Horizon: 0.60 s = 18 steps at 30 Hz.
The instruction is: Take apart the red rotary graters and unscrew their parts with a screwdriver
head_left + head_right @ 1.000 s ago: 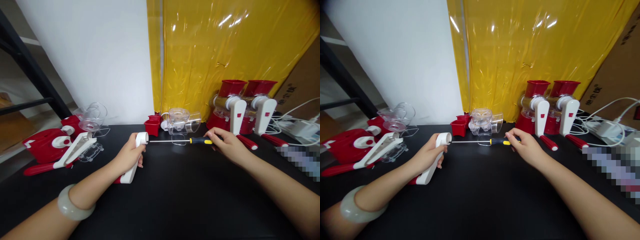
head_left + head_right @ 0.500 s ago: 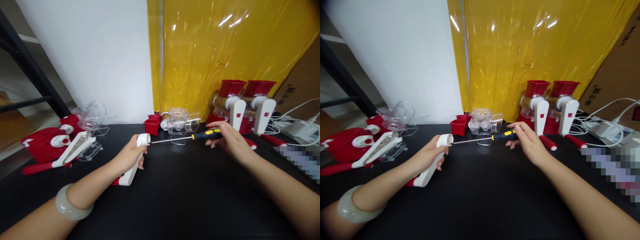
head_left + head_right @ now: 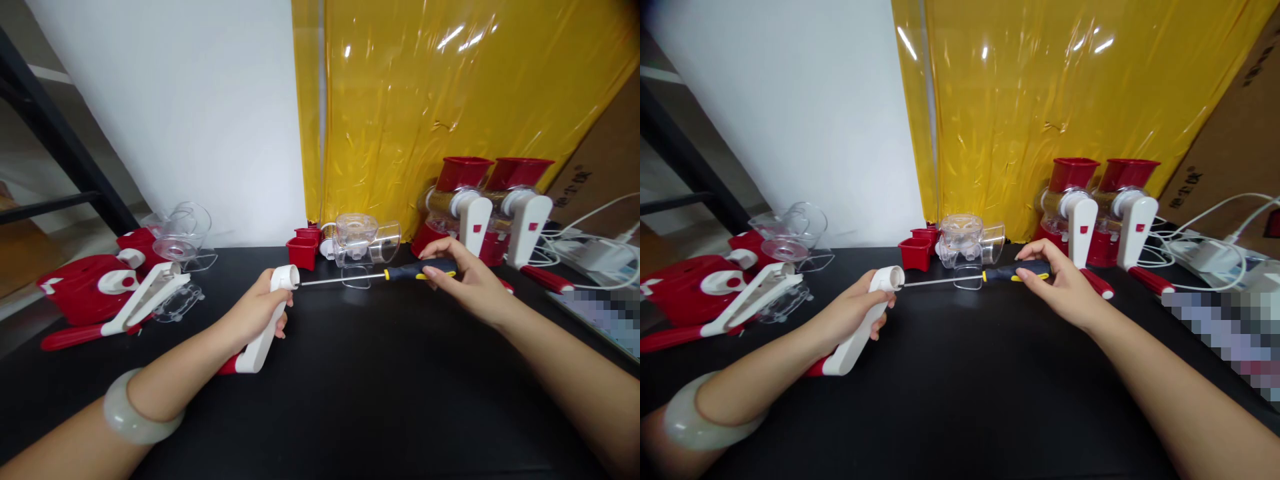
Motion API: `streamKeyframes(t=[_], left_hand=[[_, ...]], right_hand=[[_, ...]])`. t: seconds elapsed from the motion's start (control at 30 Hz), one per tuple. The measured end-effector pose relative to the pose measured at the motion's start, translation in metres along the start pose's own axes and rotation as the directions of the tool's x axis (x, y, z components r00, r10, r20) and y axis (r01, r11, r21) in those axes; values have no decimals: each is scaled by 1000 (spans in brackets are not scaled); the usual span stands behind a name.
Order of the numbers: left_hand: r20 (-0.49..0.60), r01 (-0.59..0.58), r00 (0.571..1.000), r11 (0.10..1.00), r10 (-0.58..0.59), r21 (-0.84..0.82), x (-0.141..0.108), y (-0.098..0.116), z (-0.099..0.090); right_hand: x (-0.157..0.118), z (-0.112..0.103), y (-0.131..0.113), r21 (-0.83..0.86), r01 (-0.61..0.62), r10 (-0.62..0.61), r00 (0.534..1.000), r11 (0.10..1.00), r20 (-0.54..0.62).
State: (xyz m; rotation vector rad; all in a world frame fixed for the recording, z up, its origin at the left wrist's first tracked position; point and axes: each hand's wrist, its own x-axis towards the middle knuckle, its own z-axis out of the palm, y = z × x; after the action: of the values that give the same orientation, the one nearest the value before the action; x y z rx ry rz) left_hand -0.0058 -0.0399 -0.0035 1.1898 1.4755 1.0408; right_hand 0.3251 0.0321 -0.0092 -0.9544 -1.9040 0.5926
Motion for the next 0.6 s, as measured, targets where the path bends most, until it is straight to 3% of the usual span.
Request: streamKeyframes(t=[0.13, 0.23, 0.37, 0.47, 0.6], left_hand=[[11, 8, 1000, 1000, -7, -16, 1, 1, 0], [18, 5, 1000, 1000, -5, -18, 0, 0, 2], [53, 13, 999, 1000, -14, 22, -2, -3, 4], [65, 13, 998, 999, -15, 40, -3, -3, 5], [45, 27, 999, 1000, -28, 12, -2, -2, 3]], right_hand=[[0, 3, 1, 121, -18, 18, 1000, 992, -1], [0, 6, 0, 190, -149, 150, 989, 970, 9], [0, 6, -1, 13, -279, 279, 960, 960, -16], [2, 3, 0, -40, -175, 174, 984, 984, -47], [2, 1, 1, 67, -1, 7, 996, 998, -88]])
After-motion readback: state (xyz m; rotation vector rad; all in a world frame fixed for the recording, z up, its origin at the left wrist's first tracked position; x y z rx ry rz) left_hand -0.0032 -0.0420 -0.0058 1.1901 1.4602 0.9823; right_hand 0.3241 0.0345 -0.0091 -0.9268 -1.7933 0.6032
